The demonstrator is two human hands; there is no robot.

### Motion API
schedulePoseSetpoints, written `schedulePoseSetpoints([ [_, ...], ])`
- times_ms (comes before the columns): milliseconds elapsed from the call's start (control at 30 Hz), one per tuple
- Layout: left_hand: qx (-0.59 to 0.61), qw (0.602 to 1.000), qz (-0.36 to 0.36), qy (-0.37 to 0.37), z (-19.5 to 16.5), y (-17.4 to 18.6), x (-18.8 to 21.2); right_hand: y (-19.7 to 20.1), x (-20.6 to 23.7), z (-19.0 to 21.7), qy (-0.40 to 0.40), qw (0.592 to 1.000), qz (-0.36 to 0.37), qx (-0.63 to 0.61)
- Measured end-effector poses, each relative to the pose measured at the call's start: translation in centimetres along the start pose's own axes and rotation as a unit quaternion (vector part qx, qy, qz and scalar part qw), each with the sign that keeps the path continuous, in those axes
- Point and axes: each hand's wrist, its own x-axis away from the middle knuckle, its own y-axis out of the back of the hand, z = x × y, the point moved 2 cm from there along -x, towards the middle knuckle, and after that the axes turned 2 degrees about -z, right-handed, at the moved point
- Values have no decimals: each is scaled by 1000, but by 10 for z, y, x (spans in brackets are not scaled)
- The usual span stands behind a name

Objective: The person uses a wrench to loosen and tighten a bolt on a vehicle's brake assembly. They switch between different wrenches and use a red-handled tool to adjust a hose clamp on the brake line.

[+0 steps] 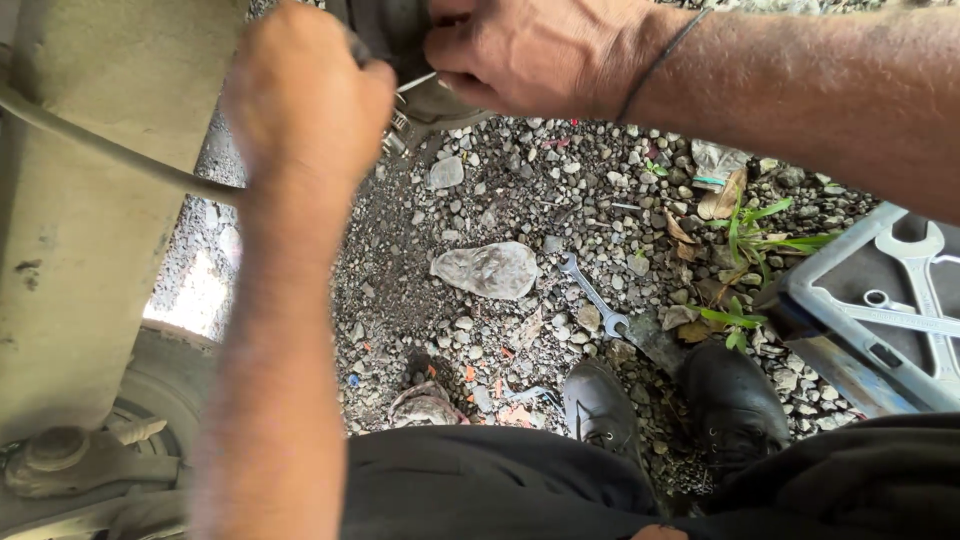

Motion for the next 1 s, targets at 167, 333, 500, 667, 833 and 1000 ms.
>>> schedulePoseSetpoints([
  [167,121,984,132,25,17,-5,-12,2,8,4,-6,1000,-8,22],
  [333,147,974,173,0,22,-5,-16,7,7,7,-16,1000,-6,26],
  [500,281,907,277,149,34,-7,-14,17,4,14,-33,999,-7,22],
  [667,411,767,336,361,42,-29,-6,24,5,31,-29,992,-5,124],
  [833,540,634,358,423,57,-57,6,13,11,46,-76,991,29,111],
  [1000,569,597,388,411,68,-76,2,-13,11,59,-66,974,110,185],
])
